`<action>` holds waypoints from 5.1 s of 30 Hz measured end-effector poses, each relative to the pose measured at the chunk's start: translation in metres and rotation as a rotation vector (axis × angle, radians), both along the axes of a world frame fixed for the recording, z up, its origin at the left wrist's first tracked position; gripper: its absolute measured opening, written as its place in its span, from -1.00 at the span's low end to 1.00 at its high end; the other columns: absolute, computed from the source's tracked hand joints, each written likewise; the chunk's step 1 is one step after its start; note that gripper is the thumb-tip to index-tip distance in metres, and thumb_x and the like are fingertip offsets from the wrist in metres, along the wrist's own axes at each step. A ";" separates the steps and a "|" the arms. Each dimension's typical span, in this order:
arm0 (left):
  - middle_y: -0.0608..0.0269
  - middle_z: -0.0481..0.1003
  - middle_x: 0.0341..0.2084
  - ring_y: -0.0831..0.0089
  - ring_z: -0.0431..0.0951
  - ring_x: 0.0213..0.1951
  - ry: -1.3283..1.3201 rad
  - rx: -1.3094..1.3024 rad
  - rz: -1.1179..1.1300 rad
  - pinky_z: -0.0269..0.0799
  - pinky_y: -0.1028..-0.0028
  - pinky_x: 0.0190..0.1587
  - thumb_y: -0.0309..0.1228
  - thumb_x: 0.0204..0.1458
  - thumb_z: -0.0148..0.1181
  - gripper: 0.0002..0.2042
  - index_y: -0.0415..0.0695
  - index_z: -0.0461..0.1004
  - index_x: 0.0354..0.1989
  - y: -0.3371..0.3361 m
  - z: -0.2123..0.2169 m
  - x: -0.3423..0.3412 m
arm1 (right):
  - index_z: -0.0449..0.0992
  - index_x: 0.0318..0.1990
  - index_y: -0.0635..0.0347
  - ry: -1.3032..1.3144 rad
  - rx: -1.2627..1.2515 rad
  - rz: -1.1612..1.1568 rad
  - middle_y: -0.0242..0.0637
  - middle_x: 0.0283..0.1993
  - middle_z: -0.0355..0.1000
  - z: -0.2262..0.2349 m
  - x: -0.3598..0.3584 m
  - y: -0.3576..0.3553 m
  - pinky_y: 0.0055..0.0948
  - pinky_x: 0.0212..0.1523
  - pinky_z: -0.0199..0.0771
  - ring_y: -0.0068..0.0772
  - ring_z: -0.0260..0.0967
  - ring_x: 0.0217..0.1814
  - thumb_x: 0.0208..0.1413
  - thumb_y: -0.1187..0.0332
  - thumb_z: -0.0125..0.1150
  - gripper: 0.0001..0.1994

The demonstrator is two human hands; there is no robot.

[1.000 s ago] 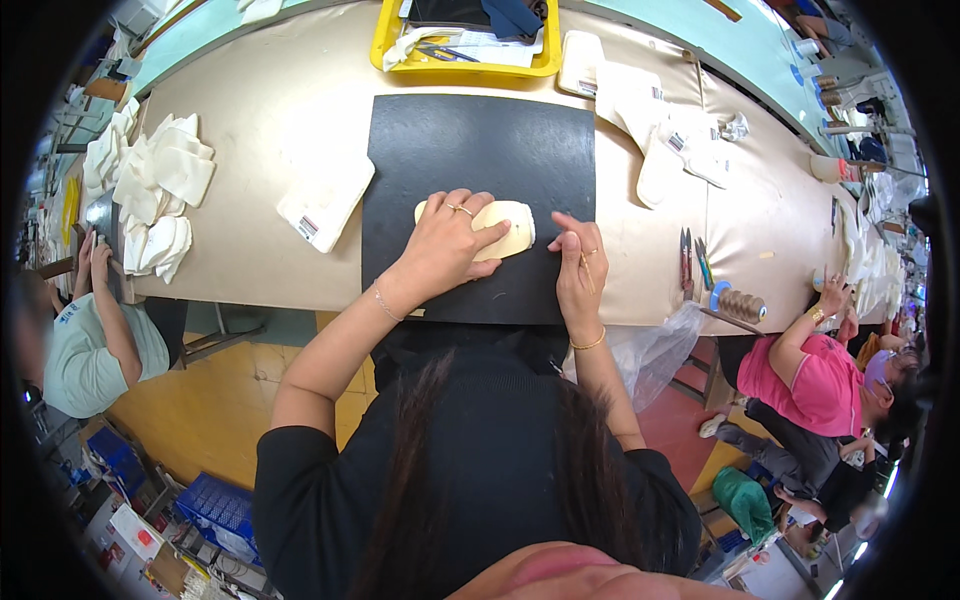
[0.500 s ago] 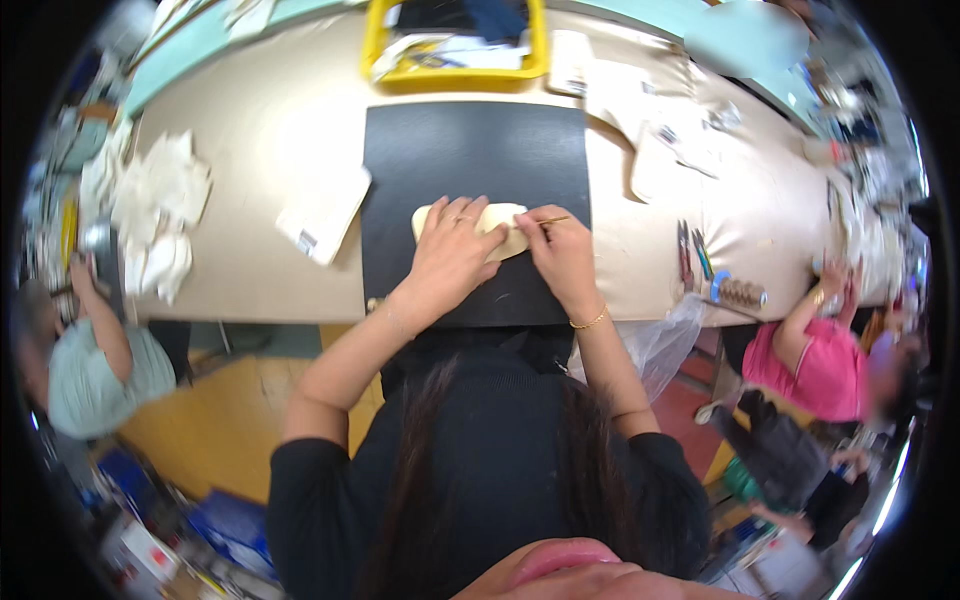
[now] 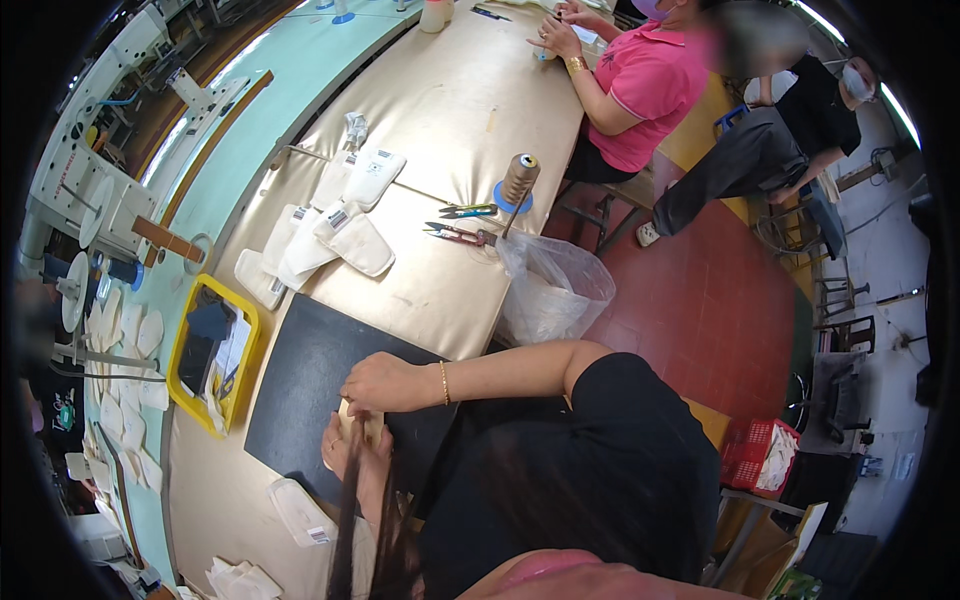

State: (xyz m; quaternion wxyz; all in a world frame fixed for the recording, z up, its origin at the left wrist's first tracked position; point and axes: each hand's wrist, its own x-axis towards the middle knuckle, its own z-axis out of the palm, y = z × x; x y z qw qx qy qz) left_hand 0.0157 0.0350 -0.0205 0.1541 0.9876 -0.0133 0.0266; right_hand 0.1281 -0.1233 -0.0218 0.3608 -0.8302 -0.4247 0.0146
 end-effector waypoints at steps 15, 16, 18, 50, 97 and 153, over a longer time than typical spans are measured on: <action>-0.09 0.41 0.11 -0.03 0.40 0.13 -0.082 -0.026 0.015 0.24 0.07 0.22 -0.34 -0.23 0.48 -0.52 -0.08 0.59 -0.03 -0.011 0.017 0.001 | 0.56 -0.35 0.12 -0.169 -0.161 0.072 -0.36 -0.30 0.46 0.005 -0.006 -0.001 -0.37 -0.18 0.53 -0.31 0.46 -0.17 0.07 0.27 0.27 -0.86; -0.10 0.41 0.11 -0.04 0.39 0.14 -0.077 -0.026 0.012 0.24 0.08 0.23 -0.34 -0.23 0.49 -0.52 -0.08 0.59 -0.03 -0.012 0.018 0.001 | 0.56 -0.35 0.12 -0.151 -0.136 0.047 -0.36 -0.32 0.46 0.005 -0.006 -0.001 -0.36 -0.19 0.53 -0.30 0.46 -0.18 0.07 0.28 0.27 -0.87; -0.12 0.40 0.12 -0.05 0.38 0.15 -0.061 -0.021 0.014 0.24 0.08 0.23 -0.34 -0.24 0.49 -0.51 -0.08 0.58 -0.03 -0.012 0.018 0.001 | 0.57 -0.36 0.12 -0.109 -0.106 0.016 -0.36 -0.35 0.45 0.005 -0.005 0.000 -0.35 -0.20 0.54 -0.29 0.47 -0.20 0.07 0.29 0.26 -0.88; 0.04 0.41 0.16 0.06 0.35 0.19 -0.300 -0.196 0.468 0.25 0.15 0.25 -0.31 -0.15 0.53 -0.47 -0.04 0.55 0.08 0.031 0.080 -0.049 | 0.50 -0.18 0.29 0.440 0.317 -0.213 -0.24 -0.20 0.54 0.029 0.060 -0.034 -0.46 -0.07 0.49 -0.46 0.49 -0.14 0.11 0.42 0.40 -0.79; 0.06 0.44 0.13 0.13 0.42 0.13 -0.033 0.027 0.086 0.22 0.03 0.25 -0.18 -0.14 0.45 -0.49 0.05 0.56 0.07 -0.027 0.022 0.016 | 0.54 -0.35 0.32 0.443 0.253 -0.183 -0.15 -0.44 0.48 0.019 0.017 -0.021 -0.35 -0.30 0.42 -0.24 0.49 -0.38 0.28 0.29 0.21 -0.75; 0.03 0.38 0.15 0.01 0.28 0.25 -0.186 0.251 0.683 -0.03 -0.14 0.38 -0.19 -0.09 0.42 -0.49 0.02 0.53 0.09 0.076 0.058 -0.066 | 0.49 0.15 0.15 -0.275 -0.378 -0.305 -0.11 0.12 0.51 0.009 0.188 -0.015 -0.22 0.20 0.42 -0.08 0.42 0.19 0.05 0.45 0.33 -0.54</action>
